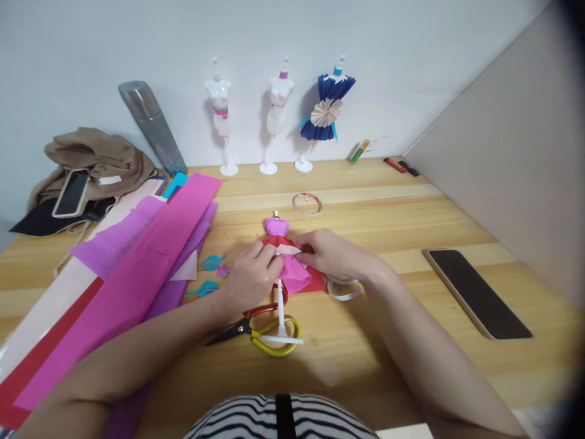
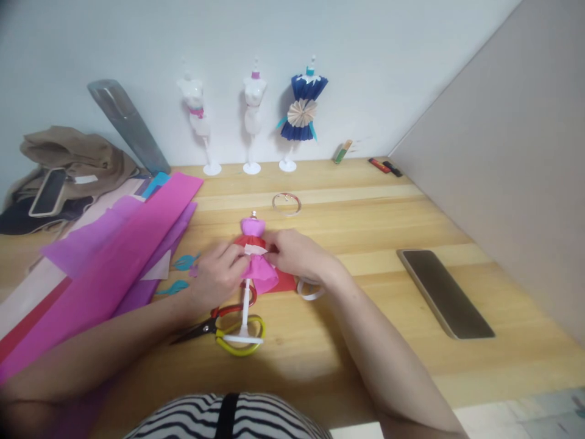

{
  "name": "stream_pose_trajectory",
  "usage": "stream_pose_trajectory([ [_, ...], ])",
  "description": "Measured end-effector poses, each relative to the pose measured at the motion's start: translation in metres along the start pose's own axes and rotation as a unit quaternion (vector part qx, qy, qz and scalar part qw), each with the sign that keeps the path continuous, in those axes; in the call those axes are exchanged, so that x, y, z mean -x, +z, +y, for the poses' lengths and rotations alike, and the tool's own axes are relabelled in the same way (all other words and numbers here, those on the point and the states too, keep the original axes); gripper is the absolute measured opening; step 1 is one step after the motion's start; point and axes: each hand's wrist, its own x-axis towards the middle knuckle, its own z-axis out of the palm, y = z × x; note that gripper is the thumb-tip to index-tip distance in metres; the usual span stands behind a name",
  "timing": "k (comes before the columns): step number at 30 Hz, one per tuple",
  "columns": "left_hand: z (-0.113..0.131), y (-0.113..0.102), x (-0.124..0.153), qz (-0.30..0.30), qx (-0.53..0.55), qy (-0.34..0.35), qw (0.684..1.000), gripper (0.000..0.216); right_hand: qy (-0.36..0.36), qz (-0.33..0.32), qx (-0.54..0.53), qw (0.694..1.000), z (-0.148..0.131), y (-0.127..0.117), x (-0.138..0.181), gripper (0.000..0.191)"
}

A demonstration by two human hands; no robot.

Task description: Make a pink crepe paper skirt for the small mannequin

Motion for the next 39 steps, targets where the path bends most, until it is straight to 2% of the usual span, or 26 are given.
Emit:
stream_pose_trajectory([
  [4, -0.001, 0.0, -0.001, -0.021, 0.019, 0.001, 1.0, 0.023, 0.009, 0.051, 0.018, 0.998, -0.01, -0.007, 0.01, 0.01],
  [7, -0.001, 0.001, -0.002, -0.026, 0.035, -0.009, 0.999, 0.021, -0.01, 0.083, 0.036, 0.996, -0.019, -0.006, 0.014, 0.008],
  [12, 0.0, 0.003, -0.001, -0.038, 0.037, -0.02, 0.998, 0.018, -0.004, 0.1, 0.098, 0.99, -0.025, 0.006, 0.007, 0.004],
  [16, 0.002, 0.002, 0.001, -0.039, 0.029, -0.012, 0.999, 0.023, 0.026, 0.114, 0.076, 0.99, -0.021, 0.009, -0.002, 0.013],
  [22, 0.001, 0.002, 0.002, -0.027, 0.015, 0.006, 1.0, 0.023, 0.007, 0.111, 0.017, 0.994, -0.014, 0.008, -0.006, 0.013],
  [29, -0.001, 0.003, 0.002, -0.024, 0.017, 0.027, 0.999, 0.026, 0.013, 0.127, -0.003, 0.992, -0.005, 0.01, -0.007, 0.01],
  [35, -0.001, 0.002, 0.0, -0.025, 0.023, 0.027, 0.999, 0.026, 0.013, 0.092, 0.004, 0.996, -0.008, 0.007, -0.004, 0.014],
  [39, -0.001, 0.001, 0.0, -0.044, 0.024, 0.02, 0.999, 0.024, 0.024, 0.107, 0.014, 0.994, -0.017, -0.002, 0.005, 0.008],
])
